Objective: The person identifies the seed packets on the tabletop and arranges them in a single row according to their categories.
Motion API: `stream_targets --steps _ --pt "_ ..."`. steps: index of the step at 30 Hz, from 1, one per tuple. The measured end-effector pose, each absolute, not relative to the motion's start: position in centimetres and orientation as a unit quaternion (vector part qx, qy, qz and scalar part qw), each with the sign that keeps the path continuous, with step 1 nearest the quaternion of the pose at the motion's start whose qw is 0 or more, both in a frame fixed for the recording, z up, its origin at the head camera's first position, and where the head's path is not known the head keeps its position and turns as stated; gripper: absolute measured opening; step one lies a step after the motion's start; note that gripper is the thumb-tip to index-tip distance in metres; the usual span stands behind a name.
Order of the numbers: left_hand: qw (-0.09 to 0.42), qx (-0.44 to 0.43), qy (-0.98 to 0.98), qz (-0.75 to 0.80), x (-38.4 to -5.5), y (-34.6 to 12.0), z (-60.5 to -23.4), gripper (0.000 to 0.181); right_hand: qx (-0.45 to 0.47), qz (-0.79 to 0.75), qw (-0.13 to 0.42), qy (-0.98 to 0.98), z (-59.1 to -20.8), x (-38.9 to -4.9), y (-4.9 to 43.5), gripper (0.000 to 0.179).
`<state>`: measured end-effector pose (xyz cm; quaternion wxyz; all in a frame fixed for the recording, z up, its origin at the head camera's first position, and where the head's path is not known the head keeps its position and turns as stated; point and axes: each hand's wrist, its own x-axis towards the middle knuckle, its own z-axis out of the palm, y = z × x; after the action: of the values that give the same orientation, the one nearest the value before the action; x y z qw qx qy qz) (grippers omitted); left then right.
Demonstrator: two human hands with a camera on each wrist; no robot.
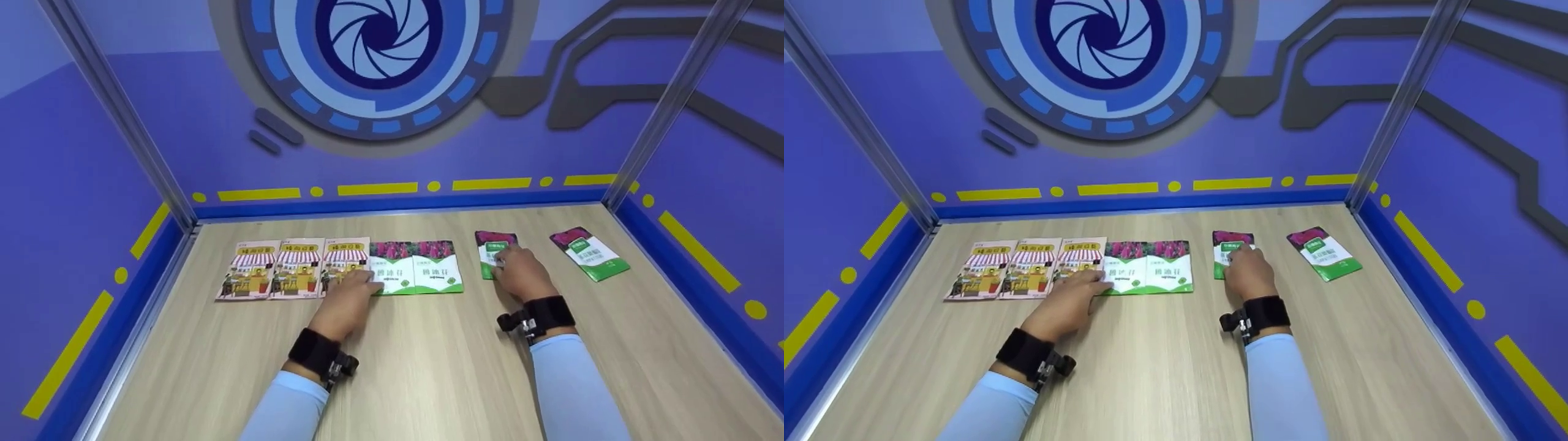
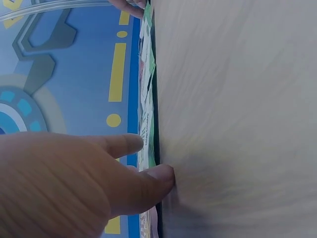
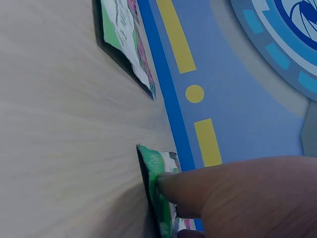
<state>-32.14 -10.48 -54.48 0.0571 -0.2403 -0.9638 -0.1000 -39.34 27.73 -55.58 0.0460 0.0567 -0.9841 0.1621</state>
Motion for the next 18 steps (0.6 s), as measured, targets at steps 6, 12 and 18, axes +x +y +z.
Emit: stream_targets --steps 6,12,18 --pt "0.061 -0.238 -0.964 -0.103 -32.2 -10.2 -54.3 0.056 0.053 0.155 0.038 -0.986 -55.4 -39.1 27.3 0.036" --pt "0.066 -0.24 -0.963 -0.102 -32.2 -10.3 -54.3 0.06 0.093 0.15 0.026 -0.984 -55.1 -38.9 26.6 0.036" --pt "0.078 -0.247 -0.961 -0.1 -32.0 -10.4 -54.4 0.063 0.116 0.17 0.016 -0.979 -55.4 -38.8 26.0 0.038"
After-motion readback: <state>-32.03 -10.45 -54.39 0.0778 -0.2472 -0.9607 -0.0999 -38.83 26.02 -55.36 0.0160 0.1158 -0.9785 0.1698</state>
